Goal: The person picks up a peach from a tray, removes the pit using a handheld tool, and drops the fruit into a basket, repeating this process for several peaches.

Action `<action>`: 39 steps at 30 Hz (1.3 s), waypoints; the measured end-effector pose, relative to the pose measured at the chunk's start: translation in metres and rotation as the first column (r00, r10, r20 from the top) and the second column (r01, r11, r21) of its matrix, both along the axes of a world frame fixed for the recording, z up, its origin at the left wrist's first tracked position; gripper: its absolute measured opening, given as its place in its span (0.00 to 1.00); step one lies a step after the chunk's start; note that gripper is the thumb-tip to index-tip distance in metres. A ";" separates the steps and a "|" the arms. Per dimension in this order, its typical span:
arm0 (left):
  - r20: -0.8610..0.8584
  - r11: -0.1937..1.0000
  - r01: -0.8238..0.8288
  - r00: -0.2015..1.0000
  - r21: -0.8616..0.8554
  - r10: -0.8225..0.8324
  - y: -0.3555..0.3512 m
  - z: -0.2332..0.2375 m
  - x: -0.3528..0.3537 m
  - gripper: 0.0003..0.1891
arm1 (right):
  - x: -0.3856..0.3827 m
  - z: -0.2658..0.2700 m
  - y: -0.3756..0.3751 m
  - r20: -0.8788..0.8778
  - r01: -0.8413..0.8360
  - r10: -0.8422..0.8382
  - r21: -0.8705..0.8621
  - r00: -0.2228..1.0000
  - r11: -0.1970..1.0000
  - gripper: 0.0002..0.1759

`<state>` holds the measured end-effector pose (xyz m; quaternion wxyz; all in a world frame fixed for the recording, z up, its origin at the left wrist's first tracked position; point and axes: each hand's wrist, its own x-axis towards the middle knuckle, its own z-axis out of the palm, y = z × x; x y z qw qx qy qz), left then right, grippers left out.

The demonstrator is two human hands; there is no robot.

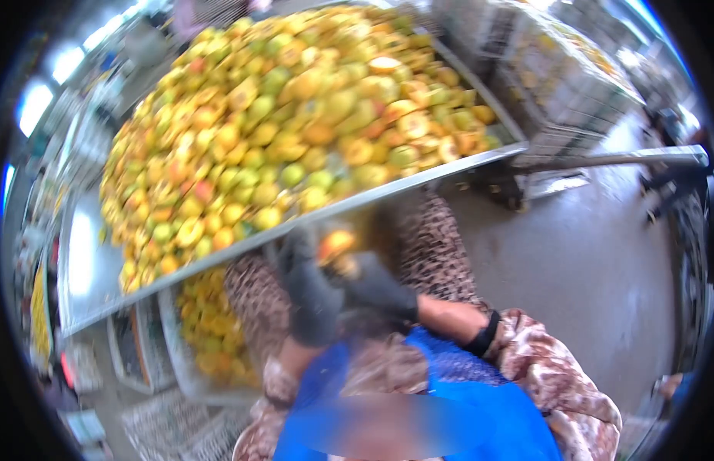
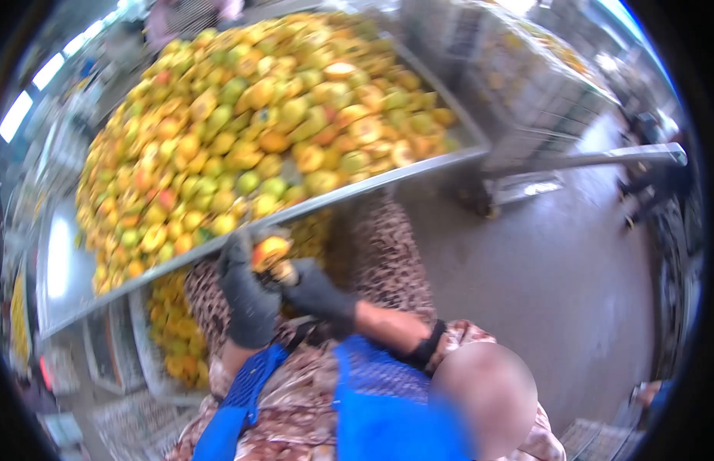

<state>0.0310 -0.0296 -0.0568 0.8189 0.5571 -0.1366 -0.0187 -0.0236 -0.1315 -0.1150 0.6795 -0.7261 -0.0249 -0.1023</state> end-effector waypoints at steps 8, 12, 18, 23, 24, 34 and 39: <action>-0.037 0.973 -0.114 0.992 0.202 0.124 -0.003 0.065 -0.030 0.20 | -0.011 0.059 -0.010 -0.439 -0.303 0.354 0.184 0.826 0.935 0.11; 0.015 0.969 -0.082 0.997 0.232 0.081 0.001 0.071 -0.035 0.20 | -0.022 0.070 -0.011 -0.345 -0.354 0.397 0.182 0.850 0.917 0.09; 0.145 0.990 0.012 0.989 0.142 -0.032 0.009 0.052 -0.034 0.20 | -0.021 0.044 -0.023 -0.142 -0.492 0.503 0.108 0.852 0.864 0.09; 0.373 0.966 -0.184 0.922 0.183 0.105 0.006 0.084 -0.061 0.23 | -0.034 0.101 -0.016 -0.211 -0.371 0.415 0.218 0.885 0.903 0.07; 0.266 0.982 -0.116 0.961 0.149 0.073 0.008 0.084 -0.062 0.23 | -0.036 0.105 -0.019 -0.304 -0.406 0.463 0.232 0.833 0.884 0.07; 0.076 0.984 0.157 0.984 0.080 -0.163 0.009 0.073 -0.056 0.17 | -0.044 0.080 -0.028 -0.216 -0.480 0.669 0.545 0.711 0.687 0.22; -0.030 0.882 0.469 0.882 -0.056 -0.471 0.000 0.059 -0.033 0.23 | -0.022 0.076 -0.060 -0.223 -0.692 0.704 0.139 0.675 0.708 0.34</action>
